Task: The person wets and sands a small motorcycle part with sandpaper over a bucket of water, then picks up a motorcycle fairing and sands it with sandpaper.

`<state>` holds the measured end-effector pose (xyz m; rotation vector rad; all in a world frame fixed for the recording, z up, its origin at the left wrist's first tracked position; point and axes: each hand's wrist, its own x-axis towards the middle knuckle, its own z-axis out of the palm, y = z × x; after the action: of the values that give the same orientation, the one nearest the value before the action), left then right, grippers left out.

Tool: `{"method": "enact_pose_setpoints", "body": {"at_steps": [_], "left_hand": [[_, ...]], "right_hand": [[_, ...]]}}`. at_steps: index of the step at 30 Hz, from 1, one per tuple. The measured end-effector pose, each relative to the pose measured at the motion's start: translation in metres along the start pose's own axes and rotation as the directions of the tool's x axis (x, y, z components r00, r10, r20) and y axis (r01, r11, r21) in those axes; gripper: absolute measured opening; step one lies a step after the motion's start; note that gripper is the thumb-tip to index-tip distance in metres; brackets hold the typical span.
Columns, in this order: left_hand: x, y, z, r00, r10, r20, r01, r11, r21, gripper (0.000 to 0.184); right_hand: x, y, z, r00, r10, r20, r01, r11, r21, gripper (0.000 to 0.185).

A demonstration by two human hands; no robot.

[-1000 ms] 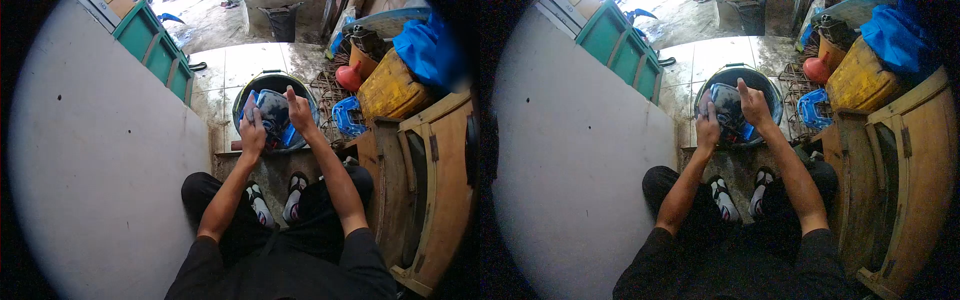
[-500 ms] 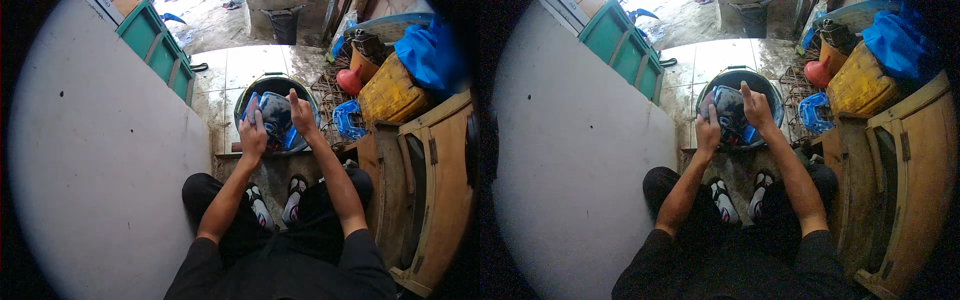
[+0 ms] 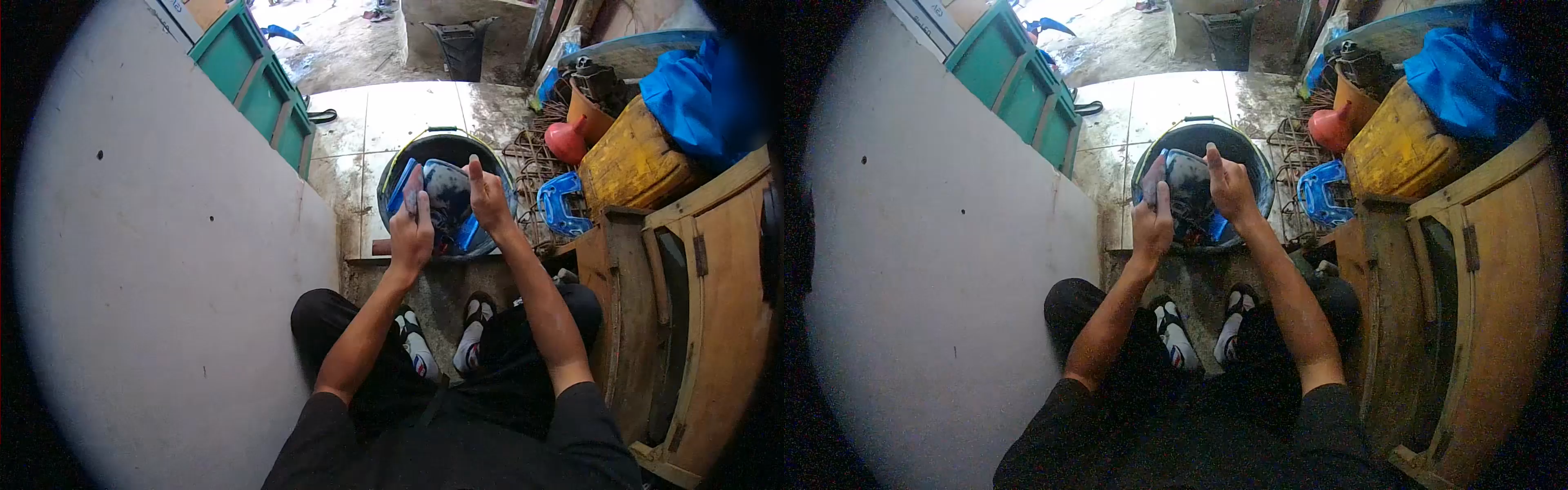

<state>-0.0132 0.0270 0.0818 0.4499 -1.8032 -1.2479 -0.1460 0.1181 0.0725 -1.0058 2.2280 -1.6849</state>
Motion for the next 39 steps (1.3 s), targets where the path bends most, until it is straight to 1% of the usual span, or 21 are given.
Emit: {"method": "enact_pose_setpoints", "body": {"at_steps": [1,2,3,4,5,7,8,13,15,17,19,20,21,23,24,25,27,31,33,37,39], "left_hand": [[0.0,-0.011,-0.002,1.0,0.002,0.006,-0.002,1.0,0.001,0.054],[0.0,-0.03,-0.009,0.96,-0.248,0.13,0.219,0.955,0.201,0.051],[0.004,-0.032,-0.016,0.847,-0.498,0.188,0.392,0.822,0.414,0.048],[0.009,-0.032,-0.018,0.782,-0.594,0.188,0.478,0.766,0.43,0.044],[0.006,-0.03,-0.017,0.785,-0.592,0.181,0.481,0.767,0.425,0.044],[0.0,-0.013,-0.009,0.976,-0.213,0.049,0.208,0.974,0.092,0.042],[0.001,-0.006,-0.007,0.991,-0.131,0.031,0.13,0.991,0.037,0.038],[0.007,-0.029,-0.024,0.986,-0.16,0.055,0.144,0.962,0.232,0.037],[0.009,-0.033,-0.026,0.934,-0.355,0.04,0.288,0.815,0.502,0.037],[0.007,-0.038,-0.025,0.967,-0.254,0.003,0.229,0.878,0.419,0.035],[0.008,-0.034,-0.03,0.987,-0.159,0.035,0.113,0.823,0.556,0.033],[0.007,-0.035,-0.032,0.973,-0.213,0.085,0.119,0.786,0.607,0.03],[0.003,-0.044,-0.033,0.976,-0.203,0.08,0.114,0.789,0.604,0.03],[-0.003,-0.062,-0.032,0.973,-0.116,0.202,0.023,0.911,0.411,0.029],[0.001,-0.052,-0.031,0.922,-0.314,0.228,0.189,0.876,0.444,0.032],[0.002,-0.053,-0.029,0.924,-0.309,0.226,0.185,0.878,0.441,0.032],[0.001,-0.052,-0.028,0.836,-0.509,0.203,0.411,0.827,0.384,0.037],[-0.008,-0.038,-0.02,0.89,-0.422,0.171,0.345,0.871,0.351,0.045],[-0.009,-0.031,-0.017,0.868,-0.469,0.166,0.39,0.848,0.358,0.05],[-0.011,-0.022,-0.01,0.901,-0.397,0.175,0.344,0.9,0.269,0.056],[-0.015,-0.033,-0.006,0.986,-0.101,0.133,0.074,0.979,0.192,0.056]], "right_hand": [[0.001,0.0,-0.001,1.0,0.002,-0.006,-0.002,1.0,0.003,0.077],[0.0,0.0,-0.001,1.0,0.008,0.002,-0.008,1.0,0.006,0.076],[0.0,-0.001,0.001,1.0,0.012,0.014,-0.013,1.0,0.008,0.076],[-0.001,0.001,0.003,1.0,0.008,0.02,-0.009,1.0,0.01,0.076],[-0.001,0.003,0.003,1.0,0.004,0.003,-0.004,1.0,0.0,0.076],[0.0,-0.001,-0.002,1.0,-0.011,-0.018,0.011,1.0,-0.02,0.076],[-0.001,-0.004,-0.003,1.0,0.016,0.0,-0.016,1.0,-0.023,0.077],[0.0,0.004,0.004,0.999,-0.021,-0.041,0.021,1.0,-0.012,0.079],[0.0,0.005,0.003,0.999,-0.027,-0.024,0.027,0.999,-0.024,0.079],[-0.001,0.001,-0.001,0.999,-0.033,-0.019,0.032,0.999,-0.04,0.079],[-0.002,-0.006,0.0,1.0,-0.005,-0.016,0.004,1.0,-0.027,0.08],[-0.002,-0.002,-0.001,1.0,0.0,0.009,0.0,0.999,-0.042,0.079],[-0.002,-0.003,-0.001,1.0,-0.012,0.008,0.012,0.999,-0.043,0.079],[-0.002,-0.004,0.0,1.0,0.005,0.011,-0.005,1.0,-0.005,0.078],[-0.002,-0.005,-0.001,1.0,0.008,0.001,-0.008,1.0,-0.009,0.078],[-0.003,-0.006,-0.001,1.0,0.002,0.0,-0.002,1.0,-0.011,0.078],[-0.003,-0.006,-0.001,1.0,0.018,0.004,-0.018,1.0,-0.008,0.078],[-0.002,-0.002,-0.001,0.999,0.039,0.036,-0.039,0.999,-0.004,0.079],[-0.001,0.0,-0.001,1.0,0.03,0.01,-0.03,0.999,-0.025,0.078],[-0.003,-0.002,-0.001,0.999,0.032,-0.013,-0.032,0.999,-0.029,0.079],[-0.002,0.001,-0.001,0.999,0.03,-0.02,-0.03,0.999,-0.028,0.078]]}}
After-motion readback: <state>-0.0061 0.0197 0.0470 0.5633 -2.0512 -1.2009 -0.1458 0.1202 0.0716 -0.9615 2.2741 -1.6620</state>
